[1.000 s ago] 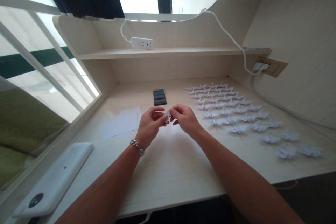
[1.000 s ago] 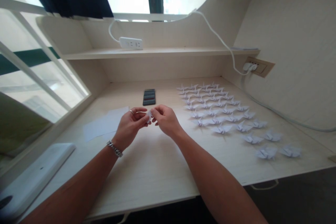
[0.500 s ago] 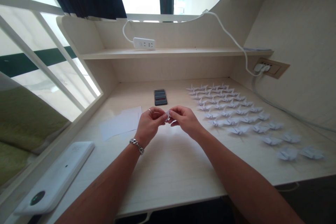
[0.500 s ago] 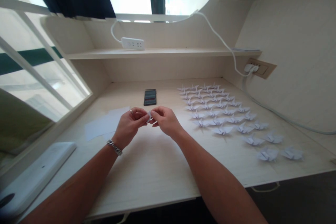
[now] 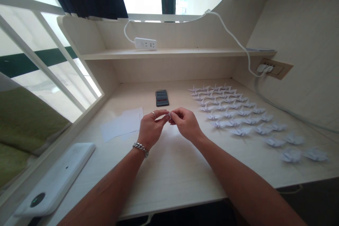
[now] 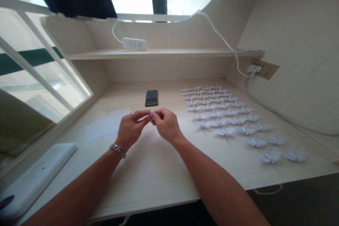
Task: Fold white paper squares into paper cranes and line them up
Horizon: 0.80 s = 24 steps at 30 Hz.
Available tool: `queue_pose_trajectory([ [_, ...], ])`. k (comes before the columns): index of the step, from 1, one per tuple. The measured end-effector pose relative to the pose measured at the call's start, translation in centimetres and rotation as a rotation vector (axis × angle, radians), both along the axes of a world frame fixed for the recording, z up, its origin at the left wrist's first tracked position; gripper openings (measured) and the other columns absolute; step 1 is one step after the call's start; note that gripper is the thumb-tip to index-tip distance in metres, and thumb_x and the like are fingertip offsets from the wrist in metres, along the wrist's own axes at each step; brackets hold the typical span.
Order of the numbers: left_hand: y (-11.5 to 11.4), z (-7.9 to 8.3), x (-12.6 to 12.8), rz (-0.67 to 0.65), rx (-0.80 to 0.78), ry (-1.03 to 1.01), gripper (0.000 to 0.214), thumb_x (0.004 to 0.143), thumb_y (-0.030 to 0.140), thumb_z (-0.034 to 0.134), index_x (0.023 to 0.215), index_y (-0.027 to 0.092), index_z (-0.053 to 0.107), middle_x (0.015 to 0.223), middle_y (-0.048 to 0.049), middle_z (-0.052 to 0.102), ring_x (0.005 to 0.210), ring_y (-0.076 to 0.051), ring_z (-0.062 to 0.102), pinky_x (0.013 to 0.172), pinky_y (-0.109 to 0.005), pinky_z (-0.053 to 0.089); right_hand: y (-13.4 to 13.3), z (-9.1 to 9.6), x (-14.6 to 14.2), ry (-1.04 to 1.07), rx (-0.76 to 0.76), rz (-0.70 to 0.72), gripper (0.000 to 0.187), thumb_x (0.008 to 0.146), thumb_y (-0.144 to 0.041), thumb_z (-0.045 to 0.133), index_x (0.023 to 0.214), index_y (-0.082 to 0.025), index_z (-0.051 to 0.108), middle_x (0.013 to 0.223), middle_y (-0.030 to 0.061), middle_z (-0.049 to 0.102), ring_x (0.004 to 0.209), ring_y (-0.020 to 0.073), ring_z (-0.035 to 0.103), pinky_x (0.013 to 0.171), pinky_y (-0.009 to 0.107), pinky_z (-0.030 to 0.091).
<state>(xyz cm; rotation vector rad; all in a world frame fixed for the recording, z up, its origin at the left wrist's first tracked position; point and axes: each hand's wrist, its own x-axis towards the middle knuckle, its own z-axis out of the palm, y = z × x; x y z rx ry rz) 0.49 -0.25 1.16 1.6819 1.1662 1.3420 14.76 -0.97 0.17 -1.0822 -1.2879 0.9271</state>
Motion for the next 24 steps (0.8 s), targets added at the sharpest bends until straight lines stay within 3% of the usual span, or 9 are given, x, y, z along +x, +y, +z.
queue_pose_trajectory([
  [3, -0.24, 0.45, 0.05, 0.063, 0.023, 0.072, 0.021, 0.076, 0.034, 0.074, 0.089, 0.019, 0.078, 0.096, -0.0085, 0.077, 0.084, -0.022, 0.072, 0.079, -0.034, 0.058, -0.16, -0.12, -0.08, -0.074, 0.04, -0.051, 0.018, 0.083, -0.034, 0.061, 0.081, -0.017, 0.067, 0.071, 0.0048, 0.071, 0.067, 0.019, 0.069, 0.068, 0.033, 0.057],
  [9, -0.36, 0.63, 0.15, -0.016, -0.049, -0.006, 0.029, 0.074, 0.039, 0.076, 0.092, 0.017, 0.078, 0.091, -0.0099, 0.078, 0.081, -0.024, 0.073, 0.075, -0.034, 0.058, -0.4, -0.24, -0.02, -0.118, 0.073, -0.069, 0.017, 0.085, -0.035, 0.061, 0.083, -0.019, 0.068, 0.074, 0.0046, 0.072, 0.07, 0.0195, 0.069, 0.07, 0.034, 0.056],
  [17, -0.31, 0.3, -0.02, -0.001, 0.021, 0.041, 0.03, 0.08, 0.041, 0.071, 0.093, 0.016, 0.077, 0.087, -0.0089, 0.077, 0.078, -0.022, 0.072, 0.073, -0.031, 0.057, -0.48, -0.06, 0.01, -0.16, 0.107, -0.061, 0.019, 0.085, -0.035, 0.062, 0.082, -0.019, 0.072, 0.074, 0.0042, 0.072, 0.071, 0.0195, 0.068, 0.07, 0.032, 0.054],
  [24, -0.13, 0.22, -0.05, -0.049, -0.014, -0.054, 0.029, 0.08, 0.041, 0.071, 0.091, 0.014, 0.076, 0.084, -0.0081, 0.076, 0.076, -0.02, 0.07, 0.074, -0.031, 0.056, -0.55, 0.02, -0.03, -0.125, 0.099, -0.047, 0.02, 0.084, -0.035, 0.063, 0.083, -0.018, 0.073, 0.075, 0.006, 0.073, 0.071, 0.0205, 0.069, 0.069, 0.033, 0.055],
])
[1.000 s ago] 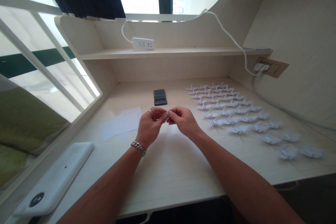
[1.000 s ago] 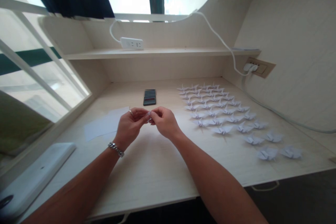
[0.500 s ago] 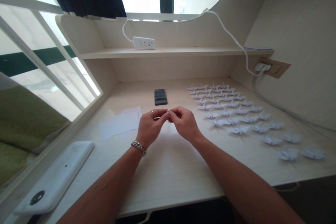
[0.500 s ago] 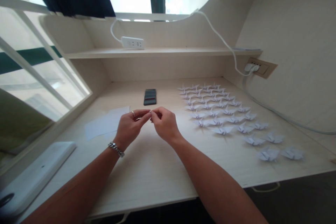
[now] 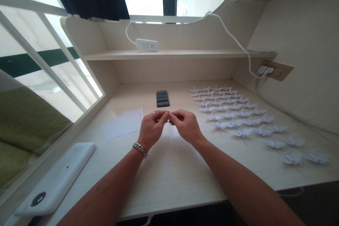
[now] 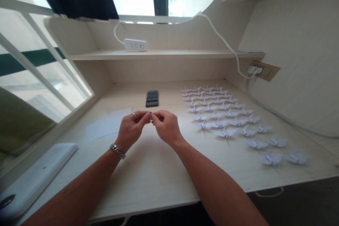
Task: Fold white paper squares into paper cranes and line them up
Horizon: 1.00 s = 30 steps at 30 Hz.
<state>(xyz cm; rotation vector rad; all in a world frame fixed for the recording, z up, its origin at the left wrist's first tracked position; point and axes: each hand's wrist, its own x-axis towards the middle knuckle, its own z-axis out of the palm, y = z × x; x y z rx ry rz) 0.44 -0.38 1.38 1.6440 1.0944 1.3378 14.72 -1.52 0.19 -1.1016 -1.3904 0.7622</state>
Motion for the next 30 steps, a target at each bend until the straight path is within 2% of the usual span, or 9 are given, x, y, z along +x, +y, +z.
queue_pose_trajectory([
  [7, 0.15, 0.43, 0.06, -0.077, -0.288, -0.324, 0.033, 0.068, 0.042, 0.082, 0.085, 0.015, 0.075, 0.081, -0.0057, 0.074, 0.076, -0.016, 0.067, 0.074, -0.029, 0.054, 0.15, 0.41, -0.15, 0.128, -0.059, 0.038, 0.019, 0.081, -0.033, 0.064, 0.082, -0.016, 0.071, 0.072, 0.0056, 0.071, 0.067, 0.0194, 0.069, 0.065, 0.032, 0.057],
  [10, 0.15, 0.53, 0.06, -0.097, -0.351, -0.389, 0.033, 0.065, 0.042, 0.084, 0.084, 0.016, 0.074, 0.08, -0.0045, 0.073, 0.075, -0.014, 0.066, 0.072, -0.028, 0.053, 0.2, 0.49, -0.19, 0.176, -0.083, 0.051, 0.018, 0.08, -0.033, 0.065, 0.082, -0.016, 0.07, 0.072, 0.0056, 0.071, 0.067, 0.0188, 0.068, 0.063, 0.032, 0.058],
  [20, 0.54, 0.37, -0.26, -0.124, -0.426, -0.477, 0.032, 0.065, 0.039, 0.083, 0.081, 0.015, 0.07, 0.076, -0.0027, 0.07, 0.072, -0.012, 0.064, 0.07, -0.026, 0.051, 0.47, 0.41, -0.23, 0.26, -0.145, 0.091, 0.019, 0.076, -0.034, 0.067, 0.08, -0.016, 0.069, 0.067, 0.0031, 0.069, 0.065, 0.0167, 0.067, 0.058, 0.029, 0.057],
  [27, 0.58, 0.23, -0.04, -0.047, -0.339, -0.439, 0.032, 0.063, 0.034, 0.084, 0.083, 0.013, 0.068, 0.075, -0.0033, 0.071, 0.07, -0.013, 0.065, 0.072, -0.028, 0.053, 0.48, 0.48, -0.11, 0.262, -0.164, 0.084, 0.02, 0.076, -0.036, 0.067, 0.08, -0.016, 0.069, 0.07, 0.0039, 0.07, 0.067, 0.0171, 0.067, 0.057, 0.028, 0.055],
  [30, 0.41, 0.36, -0.06, -0.019, -0.282, -0.34, 0.031, 0.063, 0.03, 0.083, 0.085, 0.013, 0.068, 0.076, -0.0046, 0.072, 0.071, -0.015, 0.067, 0.072, -0.03, 0.055, 0.4, 0.39, -0.01, 0.181, -0.117, 0.062, 0.02, 0.078, -0.036, 0.066, 0.08, -0.017, 0.069, 0.072, 0.0045, 0.07, 0.069, 0.0184, 0.067, 0.06, 0.029, 0.055],
])
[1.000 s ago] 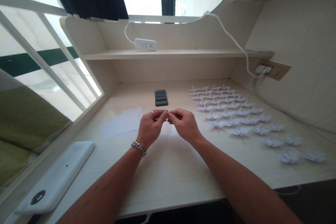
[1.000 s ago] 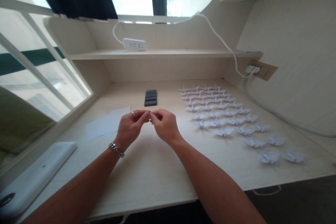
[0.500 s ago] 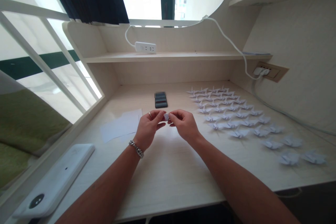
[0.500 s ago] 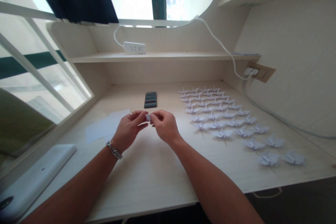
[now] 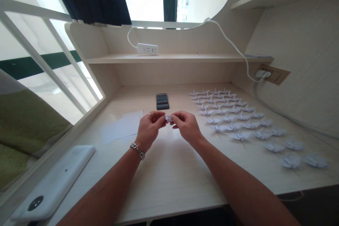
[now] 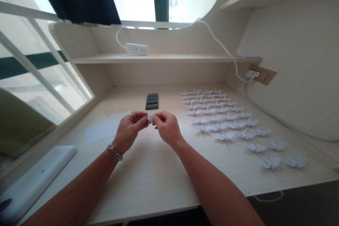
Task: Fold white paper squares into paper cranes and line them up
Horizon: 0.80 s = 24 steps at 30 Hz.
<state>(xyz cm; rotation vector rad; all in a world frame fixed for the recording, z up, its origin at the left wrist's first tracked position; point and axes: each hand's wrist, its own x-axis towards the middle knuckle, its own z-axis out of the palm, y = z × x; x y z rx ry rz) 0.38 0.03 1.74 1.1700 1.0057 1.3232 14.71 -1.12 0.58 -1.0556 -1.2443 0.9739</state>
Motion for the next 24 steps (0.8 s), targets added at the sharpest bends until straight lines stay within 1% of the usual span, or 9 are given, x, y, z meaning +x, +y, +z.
queue_pose_trajectory([
  [4, 0.0, 0.2, -0.2, 0.013, 0.081, 0.186, 0.028, 0.065, 0.032, 0.082, 0.084, 0.013, 0.072, 0.074, -0.0062, 0.073, 0.069, -0.017, 0.067, 0.069, -0.031, 0.055, -0.3, -0.1, 0.1, -0.164, 0.098, -0.022, 0.018, 0.082, -0.035, 0.062, 0.082, -0.019, 0.069, 0.077, 0.0049, 0.071, 0.074, 0.0193, 0.067, 0.065, 0.031, 0.055],
  [7, 0.2, 0.1, -0.5, -0.029, 0.099, 0.317, 0.025, 0.068, 0.035, 0.08, 0.079, 0.014, 0.074, 0.069, -0.0069, 0.072, 0.064, -0.017, 0.066, 0.064, -0.03, 0.054, -0.4, -0.1, 0.1, -0.197, 0.112, -0.021, 0.017, 0.083, -0.034, 0.061, 0.082, -0.019, 0.069, 0.079, 0.0051, 0.071, 0.076, 0.0193, 0.067, 0.067, 0.031, 0.054],
  [8, 0.3, 0.1, -0.6, -0.045, 0.094, 0.347, 0.025, 0.068, 0.036, 0.079, 0.076, 0.014, 0.074, 0.067, -0.0071, 0.072, 0.063, -0.017, 0.065, 0.062, -0.03, 0.053, -0.4, 0.0, 0.1, -0.179, 0.096, -0.019, 0.017, 0.082, -0.034, 0.061, 0.082, -0.019, 0.069, 0.078, 0.0052, 0.071, 0.075, 0.0193, 0.066, 0.066, 0.031, 0.054],
  [10, 0.4, 0.1, -0.7, -0.049, 0.068, 0.348, 0.026, 0.069, 0.038, 0.078, 0.074, 0.013, 0.073, 0.063, -0.0067, 0.071, 0.06, -0.017, 0.065, 0.06, -0.029, 0.052, -0.2, 0.2, 0.2, -0.07, 0.025, -0.01, 0.018, 0.08, -0.035, 0.063, 0.082, -0.018, 0.067, 0.075, 0.0046, 0.069, 0.073, 0.0191, 0.066, 0.063, 0.031, 0.054],
  [14, 0.6, 0.0, -0.8, -0.033, 0.003, 0.187, 0.028, 0.07, 0.04, 0.077, 0.075, 0.013, 0.069, 0.064, -0.0052, 0.069, 0.061, -0.015, 0.065, 0.064, -0.029, 0.053, 0.4, 0.6, 0.5, 0.232, -0.177, 0.009, 0.018, 0.076, -0.035, 0.063, 0.079, -0.018, 0.061, 0.076, 0.0027, 0.066, 0.07, 0.0171, 0.067, 0.058, 0.028, 0.054],
  [16, 0.7, -0.1, -0.8, -0.05, 0.008, 0.167, 0.028, 0.071, 0.04, 0.076, 0.076, 0.013, 0.068, 0.065, -0.0052, 0.069, 0.061, -0.015, 0.065, 0.065, -0.029, 0.053, 0.6, 0.5, 0.7, 0.234, -0.201, 0.013, 0.018, 0.077, -0.035, 0.062, 0.079, -0.018, 0.059, 0.078, 0.0026, 0.065, 0.069, 0.0165, 0.067, 0.057, 0.028, 0.053],
  [19, 0.7, -0.2, -0.8, -0.036, 0.068, 0.274, 0.027, 0.074, 0.04, 0.072, 0.075, 0.014, 0.067, 0.064, -0.0057, 0.069, 0.06, -0.016, 0.064, 0.062, -0.03, 0.052, 0.6, 0.1, 0.8, 0.024, -0.097, -0.003, 0.018, 0.081, -0.036, 0.059, 0.085, -0.019, 0.058, 0.079, 0.0027, 0.065, 0.069, 0.0171, 0.067, 0.056, 0.028, 0.052],
  [22, 0.5, -0.2, -0.9, -0.014, 0.141, 0.468, 0.025, 0.079, 0.04, 0.066, 0.076, 0.015, 0.067, 0.064, -0.0057, 0.069, 0.061, -0.018, 0.065, 0.061, -0.03, 0.05, 0.2, -0.2, 0.8, -0.288, 0.067, -0.056, 0.017, 0.085, -0.036, 0.058, 0.091, -0.02, 0.058, 0.085, 0.0037, 0.068, 0.072, 0.0171, 0.066, 0.063, 0.028, 0.049],
  [24, 0.4, -0.2, -0.9, -0.015, 0.189, 0.599, 0.025, 0.082, 0.04, 0.063, 0.078, 0.016, 0.067, 0.067, -0.0055, 0.07, 0.064, -0.019, 0.065, 0.062, -0.031, 0.049, 0.1, -0.2, 1.0, -0.485, 0.14, -0.081, 0.013, 0.087, -0.033, 0.058, 0.09, -0.02, 0.06, 0.086, 0.0043, 0.07, 0.074, 0.0167, 0.065, 0.067, 0.028, 0.047],
])
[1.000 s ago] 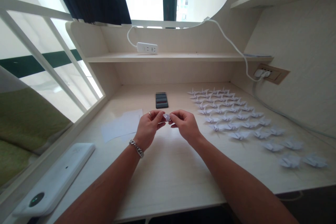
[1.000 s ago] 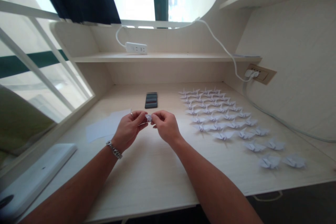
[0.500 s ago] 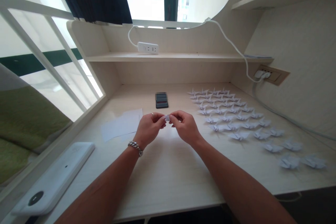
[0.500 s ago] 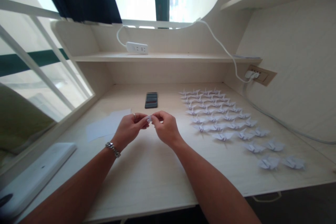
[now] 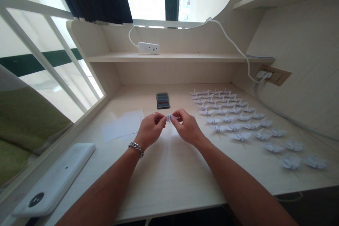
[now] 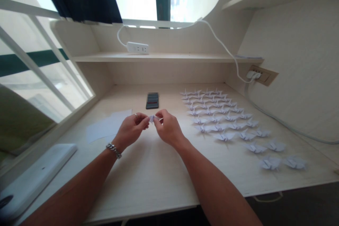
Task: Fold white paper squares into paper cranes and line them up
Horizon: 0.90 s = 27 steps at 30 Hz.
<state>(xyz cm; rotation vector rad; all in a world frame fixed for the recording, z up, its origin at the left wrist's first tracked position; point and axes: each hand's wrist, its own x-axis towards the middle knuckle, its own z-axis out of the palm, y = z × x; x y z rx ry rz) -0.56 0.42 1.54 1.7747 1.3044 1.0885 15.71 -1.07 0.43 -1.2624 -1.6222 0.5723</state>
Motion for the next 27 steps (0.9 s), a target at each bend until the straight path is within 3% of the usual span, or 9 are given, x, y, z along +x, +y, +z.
queue_pose_trajectory([
  [4, 0.0, -0.1, -0.1, -0.079, 0.013, 0.054, 0.024, 0.084, 0.04, 0.059, 0.08, 0.017, 0.064, 0.069, -0.0045, 0.069, 0.066, -0.019, 0.064, 0.064, -0.031, 0.049, 0.0, 0.2, 0.5, -0.218, -0.068, 0.048, 0.013, 0.087, -0.023, 0.055, 0.076, -0.019, 0.06, 0.073, 0.003, 0.067, 0.068, 0.0156, 0.061, 0.062, 0.027, 0.041],
  [10, 0.1, 0.1, 0.0, -0.151, -0.255, -0.191, 0.027, 0.084, 0.042, 0.057, 0.073, 0.017, 0.054, 0.067, -0.0022, 0.064, 0.06, -0.015, 0.062, 0.062, -0.031, 0.051, 0.3, 0.6, 0.7, 0.239, -0.48, 0.307, 0.02, 0.09, -0.029, 0.051, 0.074, -0.017, 0.057, 0.078, 0.0036, 0.067, 0.061, 0.0127, 0.063, 0.056, 0.025, 0.049],
  [21, -0.6, 1.1, -0.2, -0.29, -0.476, -0.151, 0.026, 0.082, 0.038, 0.057, 0.069, 0.016, 0.057, 0.064, -0.0022, 0.06, 0.057, -0.014, 0.058, 0.056, -0.028, 0.045, 0.4, 0.7, 0.8, 0.393, -0.561, 0.363, 0.022, 0.082, -0.032, 0.061, 0.067, -0.017, 0.057, 0.061, 0.0, 0.062, 0.051, 0.0101, 0.058, 0.051, 0.023, 0.046],
  [27, -0.5, 1.0, -0.2, -0.349, -0.517, -0.422, 0.022, 0.077, 0.032, 0.066, 0.068, 0.015, 0.057, 0.062, -0.001, 0.057, 0.054, -0.011, 0.053, 0.052, -0.023, 0.039, 0.1, 0.9, 0.7, 0.53, -0.593, 0.429, 0.027, 0.08, -0.04, 0.064, 0.069, -0.016, 0.058, 0.06, -0.0006, 0.059, 0.051, 0.0107, 0.056, 0.051, 0.024, 0.045],
])
